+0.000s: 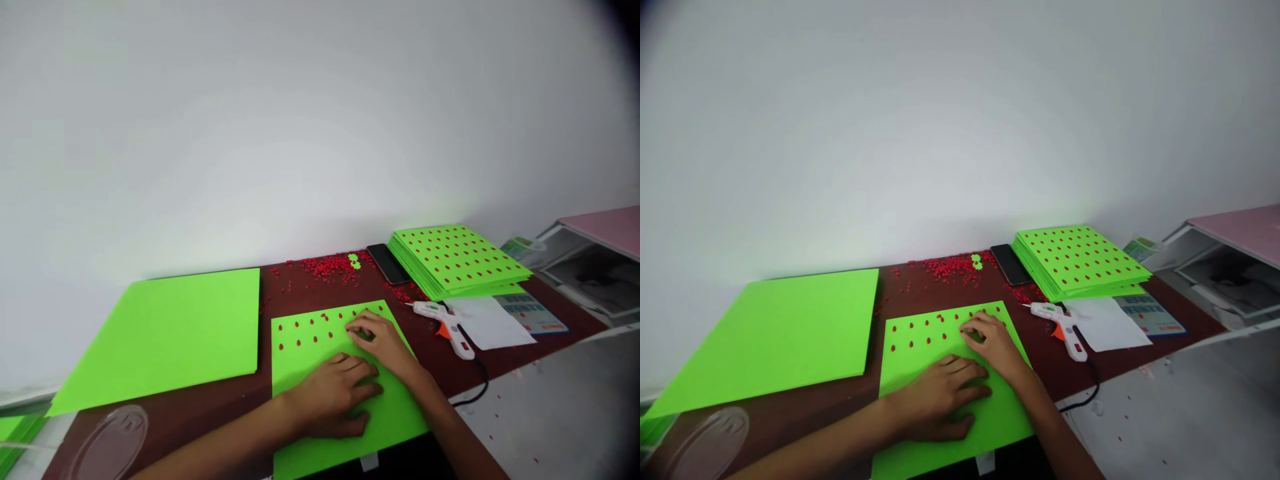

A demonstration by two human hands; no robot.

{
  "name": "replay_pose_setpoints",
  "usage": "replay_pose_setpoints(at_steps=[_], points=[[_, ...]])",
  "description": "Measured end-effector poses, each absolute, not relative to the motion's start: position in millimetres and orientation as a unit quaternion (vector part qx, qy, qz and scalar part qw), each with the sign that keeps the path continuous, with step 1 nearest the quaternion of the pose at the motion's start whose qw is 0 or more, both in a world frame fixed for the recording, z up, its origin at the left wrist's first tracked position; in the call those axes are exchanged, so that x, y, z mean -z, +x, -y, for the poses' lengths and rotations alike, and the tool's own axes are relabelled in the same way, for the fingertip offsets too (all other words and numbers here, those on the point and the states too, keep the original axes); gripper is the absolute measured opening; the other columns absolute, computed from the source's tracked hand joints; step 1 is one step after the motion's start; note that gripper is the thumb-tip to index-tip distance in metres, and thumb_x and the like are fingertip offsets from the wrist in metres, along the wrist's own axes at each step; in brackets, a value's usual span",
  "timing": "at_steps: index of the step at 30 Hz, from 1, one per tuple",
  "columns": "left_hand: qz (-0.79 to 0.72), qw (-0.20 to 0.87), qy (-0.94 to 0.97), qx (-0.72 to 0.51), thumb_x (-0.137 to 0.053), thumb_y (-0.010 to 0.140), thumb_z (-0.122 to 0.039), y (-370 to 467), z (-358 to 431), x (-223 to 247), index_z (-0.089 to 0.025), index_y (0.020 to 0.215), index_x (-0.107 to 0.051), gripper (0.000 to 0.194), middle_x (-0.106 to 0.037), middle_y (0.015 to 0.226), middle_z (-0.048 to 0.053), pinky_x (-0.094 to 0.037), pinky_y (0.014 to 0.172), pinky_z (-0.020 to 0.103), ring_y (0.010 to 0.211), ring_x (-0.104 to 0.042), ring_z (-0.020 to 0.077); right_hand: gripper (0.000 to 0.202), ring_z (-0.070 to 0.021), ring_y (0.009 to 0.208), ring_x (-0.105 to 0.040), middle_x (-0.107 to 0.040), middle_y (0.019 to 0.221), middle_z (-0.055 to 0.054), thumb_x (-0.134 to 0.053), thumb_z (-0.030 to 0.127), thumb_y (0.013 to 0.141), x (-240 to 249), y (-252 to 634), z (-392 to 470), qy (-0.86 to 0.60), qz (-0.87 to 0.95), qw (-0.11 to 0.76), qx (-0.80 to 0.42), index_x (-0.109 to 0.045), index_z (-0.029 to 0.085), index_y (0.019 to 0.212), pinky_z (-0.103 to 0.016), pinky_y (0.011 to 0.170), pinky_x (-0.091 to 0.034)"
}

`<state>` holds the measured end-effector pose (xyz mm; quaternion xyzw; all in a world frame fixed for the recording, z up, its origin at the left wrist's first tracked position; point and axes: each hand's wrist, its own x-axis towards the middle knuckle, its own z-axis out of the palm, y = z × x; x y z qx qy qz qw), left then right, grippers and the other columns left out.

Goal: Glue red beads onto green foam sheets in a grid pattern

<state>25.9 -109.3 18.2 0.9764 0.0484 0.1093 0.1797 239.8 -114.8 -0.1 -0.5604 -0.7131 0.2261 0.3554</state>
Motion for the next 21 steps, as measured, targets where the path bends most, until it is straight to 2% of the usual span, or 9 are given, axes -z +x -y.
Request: replay_pose_setpoints(at_steps=[9,14,21], points=[[-0.045,0.182,0.977,-0.103,-0.058,0.099,-0.039,27.0,108.8,-19.4,-0.019,0.139,-0.057,0.045,-0.062,0.14,0.011,-0.042,0.106,0.04,0.127,-0.058,0.0284,0.018,-0.0223,0.099,-0.068,-0.074,0.104,-0.005,-0.064,0.029,0.101,10.7,244.1,115.0,-0.565,0.721,0.33,-0.228,-0.08,0.027,0.109,-0.036,0.091,-0.052],[-0.043,0.179,0.977,-0.104,-0.059,0.098,-0.039,27.3,108.8,-18.6,-0.019,0.138,-0.059,0.045,-0.063,0.138,0.011,-0.043,0.105,0.04,0.126,-0.058,0.0288,0.021,-0.0219,0.097,-0.069,-0.073,0.101,-0.004,-0.063,0.024,0.102,9.9,242.4,117.4,-0.562,0.742,0.327,-0.165,-0.079,0.028,0.114,-0.039,0.093,-0.047],[-0.045,0.162,0.98,-0.104,-0.057,0.099,-0.04,27.2,109.1,-15.8,-0.02,0.14,-0.059,0.045,-0.062,0.138,0.011,-0.043,0.106,0.041,0.126,-0.058,0.0291,0.016,-0.02,0.089,-0.068,-0.071,0.093,-0.001,-0.065,0.014,0.096,5.4,238.2,121.2,-0.552,0.773,0.294,-0.102,-0.077,0.025,0.097,-0.04,0.091,-0.04]])
